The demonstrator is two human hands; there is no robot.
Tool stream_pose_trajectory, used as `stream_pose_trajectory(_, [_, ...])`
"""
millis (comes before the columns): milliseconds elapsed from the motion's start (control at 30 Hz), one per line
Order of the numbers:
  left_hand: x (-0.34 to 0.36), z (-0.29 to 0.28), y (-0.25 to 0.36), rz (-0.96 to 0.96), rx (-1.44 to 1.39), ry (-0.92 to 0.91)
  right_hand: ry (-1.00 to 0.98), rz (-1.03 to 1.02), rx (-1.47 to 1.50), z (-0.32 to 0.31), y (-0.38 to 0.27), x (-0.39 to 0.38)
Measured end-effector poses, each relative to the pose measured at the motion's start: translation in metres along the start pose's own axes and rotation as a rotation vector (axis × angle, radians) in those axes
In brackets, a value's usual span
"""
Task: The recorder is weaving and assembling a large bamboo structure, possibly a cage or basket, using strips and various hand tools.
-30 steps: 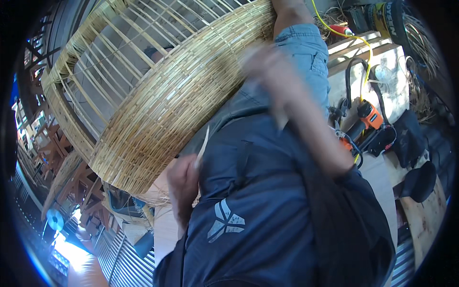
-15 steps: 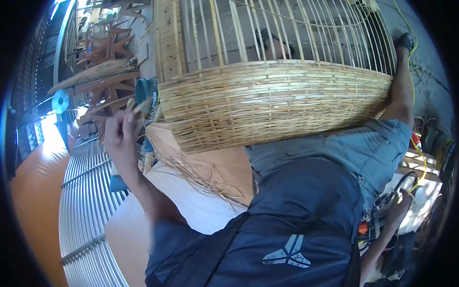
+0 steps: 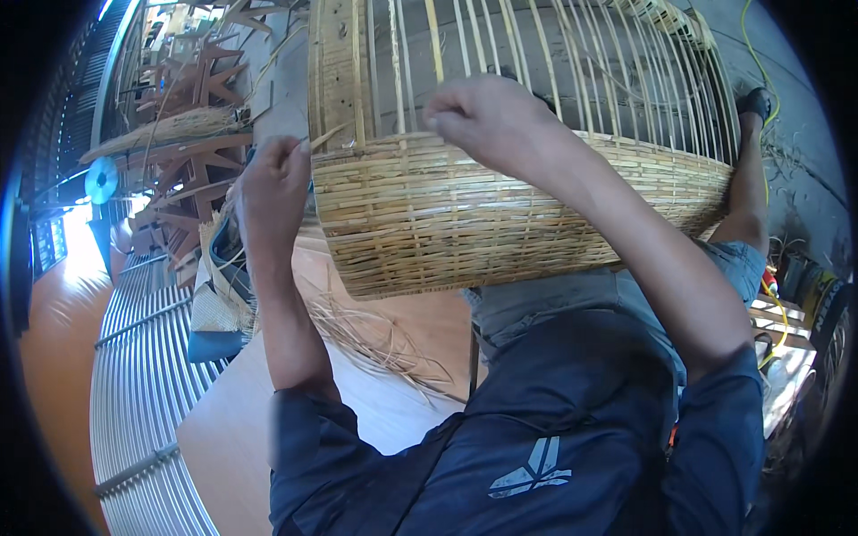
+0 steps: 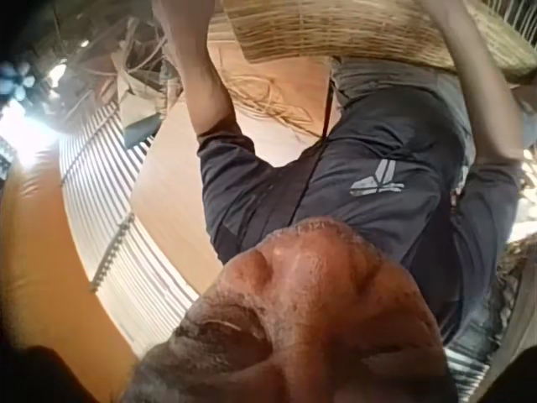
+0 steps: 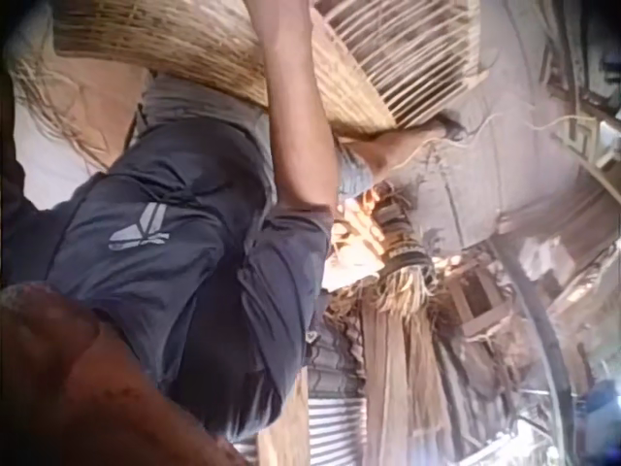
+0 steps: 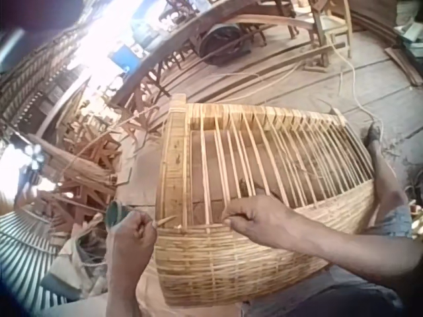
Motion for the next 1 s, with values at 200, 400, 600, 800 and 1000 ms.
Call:
stream_pose_trajectory(200, [0.005, 0.025, 0.007, 0.083, 0.029, -0.024, -0.103, 0.048, 0.149, 0.030, 0.009, 0.048])
stream_pose_trajectory(400, [0.008, 0.016, 0.015, 0.056, 0.055, -0.128, -0.119, -0.035, -0.176, 0.031, -0.018, 0.071])
stream_pose_trajectory(600, [0.021, 0.011, 0.026, 0.150, 0.297, -0.203, -0.288, 0.322, 0.188, 0.016, -0.005, 0.051])
stream_pose_trajectory(800, [0.018, 0.007, 0.030, 0.193, 0.379, -0.249, -0.313, 0.272, 0.329, 0.008, 0.013, 0.035])
stream_pose_trajectory(1000, [0.016, 0.005, 0.020, 0.133, 0.411, -0.188, -0.310, 0.143, 0.404, -0.006, 0.038, 0.024])
Point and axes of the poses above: each hand's wrist, its own x-axis towards the middle knuckle, its own z-axis out of the palm, y = z × x, the point moved 3 cm from there along x, towards the middle knuckle, and after that the axes turned 7 degrees about -y, right-handed, at the moved point
